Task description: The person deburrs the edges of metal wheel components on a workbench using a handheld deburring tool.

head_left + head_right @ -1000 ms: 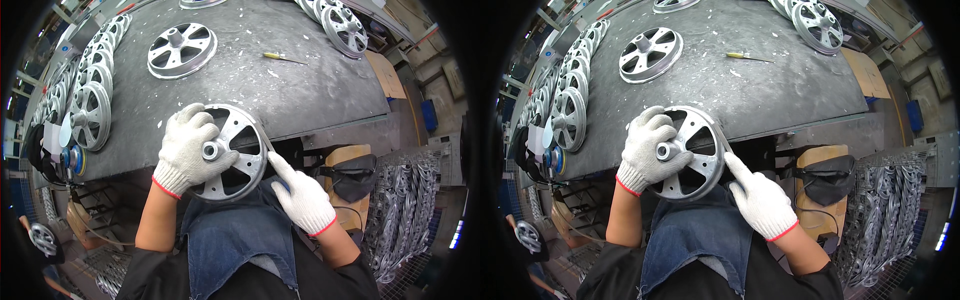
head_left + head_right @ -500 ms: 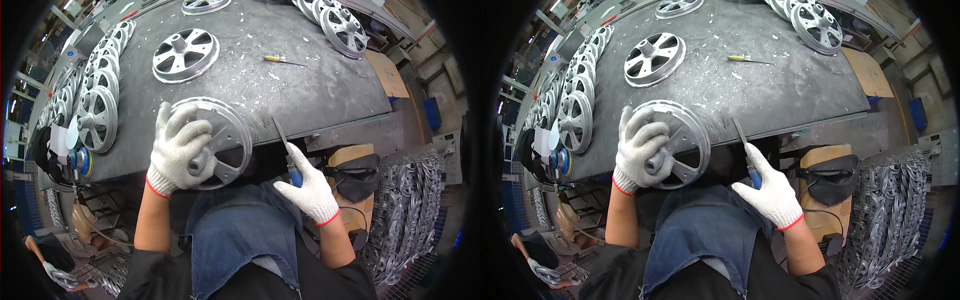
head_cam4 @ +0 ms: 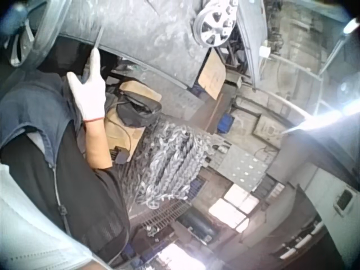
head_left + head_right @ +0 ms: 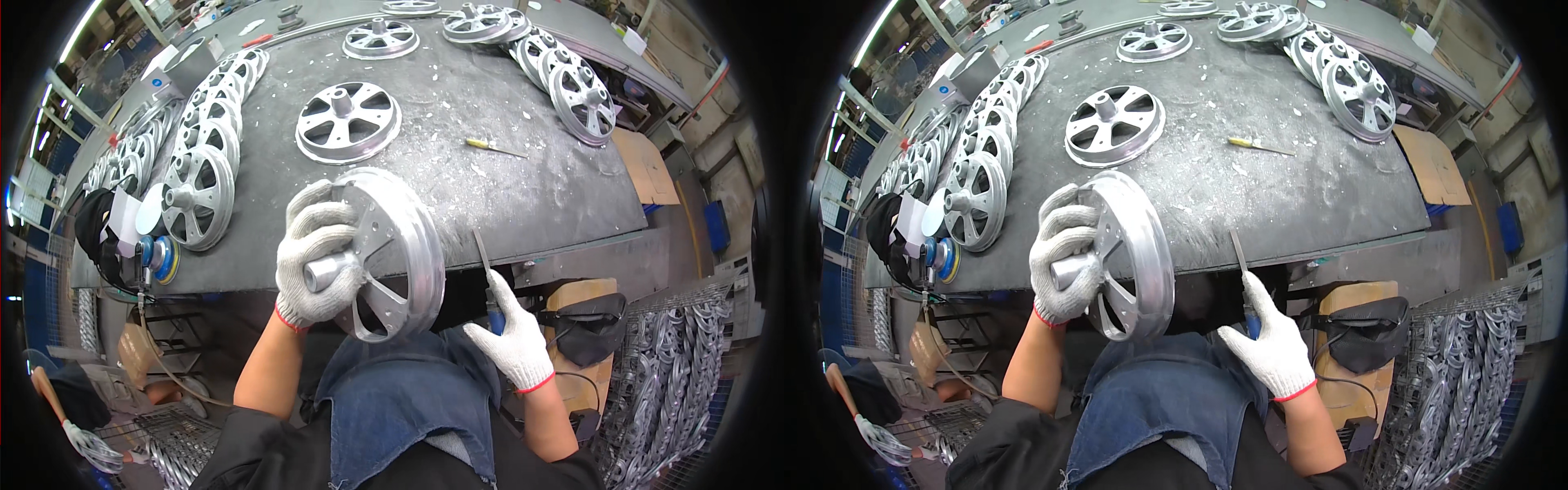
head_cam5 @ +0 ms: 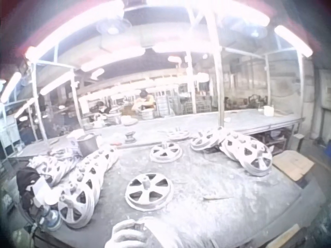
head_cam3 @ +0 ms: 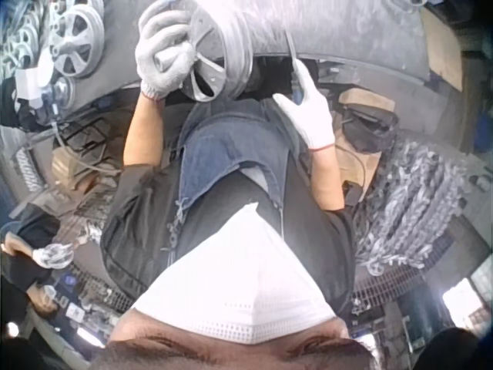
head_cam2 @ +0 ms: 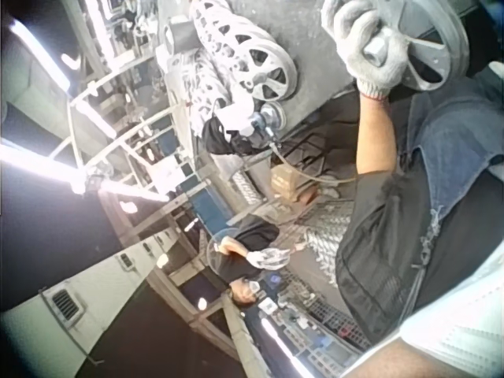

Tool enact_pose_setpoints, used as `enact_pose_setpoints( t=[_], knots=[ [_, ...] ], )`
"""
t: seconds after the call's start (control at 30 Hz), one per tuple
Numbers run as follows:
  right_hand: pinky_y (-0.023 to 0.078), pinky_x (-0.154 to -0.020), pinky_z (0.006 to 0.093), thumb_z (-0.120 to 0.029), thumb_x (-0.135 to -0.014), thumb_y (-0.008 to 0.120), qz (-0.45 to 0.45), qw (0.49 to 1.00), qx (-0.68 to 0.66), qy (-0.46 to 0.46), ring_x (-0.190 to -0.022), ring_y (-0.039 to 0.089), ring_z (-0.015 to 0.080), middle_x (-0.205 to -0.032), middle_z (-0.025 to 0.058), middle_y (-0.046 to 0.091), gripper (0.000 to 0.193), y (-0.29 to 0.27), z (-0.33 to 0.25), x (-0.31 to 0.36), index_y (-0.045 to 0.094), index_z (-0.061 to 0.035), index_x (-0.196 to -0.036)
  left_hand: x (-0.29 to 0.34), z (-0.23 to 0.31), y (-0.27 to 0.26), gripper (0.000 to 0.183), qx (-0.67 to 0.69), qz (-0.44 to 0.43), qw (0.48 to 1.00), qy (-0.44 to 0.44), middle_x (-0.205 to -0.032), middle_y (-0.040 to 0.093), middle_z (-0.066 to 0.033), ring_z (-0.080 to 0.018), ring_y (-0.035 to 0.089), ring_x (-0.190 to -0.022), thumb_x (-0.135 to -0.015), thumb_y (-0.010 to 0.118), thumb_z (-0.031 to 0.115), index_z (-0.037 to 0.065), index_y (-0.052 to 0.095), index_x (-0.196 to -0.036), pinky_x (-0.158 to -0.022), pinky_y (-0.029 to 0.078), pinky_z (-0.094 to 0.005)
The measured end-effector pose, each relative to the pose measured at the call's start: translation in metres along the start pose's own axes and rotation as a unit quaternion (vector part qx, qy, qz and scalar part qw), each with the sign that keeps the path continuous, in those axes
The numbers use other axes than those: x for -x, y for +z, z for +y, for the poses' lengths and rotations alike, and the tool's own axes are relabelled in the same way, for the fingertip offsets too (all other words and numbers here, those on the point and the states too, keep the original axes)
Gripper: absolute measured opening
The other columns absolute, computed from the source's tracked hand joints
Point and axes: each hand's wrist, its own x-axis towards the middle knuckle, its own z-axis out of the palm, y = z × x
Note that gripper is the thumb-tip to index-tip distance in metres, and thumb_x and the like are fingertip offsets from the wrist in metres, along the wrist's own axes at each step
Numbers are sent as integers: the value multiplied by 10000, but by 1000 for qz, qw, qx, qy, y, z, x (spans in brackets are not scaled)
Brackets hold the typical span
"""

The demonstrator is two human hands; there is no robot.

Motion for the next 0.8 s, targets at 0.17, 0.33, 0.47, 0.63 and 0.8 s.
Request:
enact_pose_setpoints(
  t=[0.17, 0.33, 0.47, 0.63, 0.8],
  knots=[
    [521, -1195, 436, -330, -915, 890, 17, 999, 44, -14, -1438, 658, 424, -1565, 268, 658, 954, 3, 2, -1, 432, -129, -1728, -10, -15, 20, 456, 186, 58, 979, -54, -1258, 755, -222, -462, 562, -1436, -712, 836, 224, -29, 803, -1090, -1267, 368, -590],
    [524, -1185, 434, -330, -907, 895, 25, 998, 52, -34, -1432, 664, 423, -1558, 268, 664, 958, 4, 12, -2, 439, -126, -1724, -31, -25, 44, 404, 326, 102, 931, -129, -1275, 744, -237, -386, 611, -1368, -818, 789, 197, -82, 795, -1110, -1251, 394, -498],
    [525, -1176, 435, -346, -892, 903, 31, 998, 45, -26, -1428, 669, 419, -1548, 267, 673, 968, 6, 7, 0, 449, -124, -1718, -42, -43, 59, 318, 373, 108, 914, -115, -1251, 757, -175, -245, 687, -1225, -944, 734, 116, -96, 788, -1174, -1072, 527, -360],
    [608, -1025, 415, -303, -889, 905, 45, 993, 84, -64, -1151, 802, 359, -1494, 261, 706, 970, 9, 10, -2, 446, -119, -1723, -44, -66, 71, 313, 440, 155, 845, -263, -1074, 748, -153, -205, 716, -979, -1046, 517, 111, -85, 750, -1119, -896, 585, -334],
    [525, -544, 279, -74, -886, 856, 11, 981, -182, 70, -594, 583, 72, -1422, 171, 713, 967, 6, -30, -5, 421, -94, -1749, -50, -57, 61, 366, 533, 167, 772, -304, -1065, 755, -94, -169, 718, -898, -1104, 585, 228, -28, 746, -1309, -835, 614, -337]
  ],
)
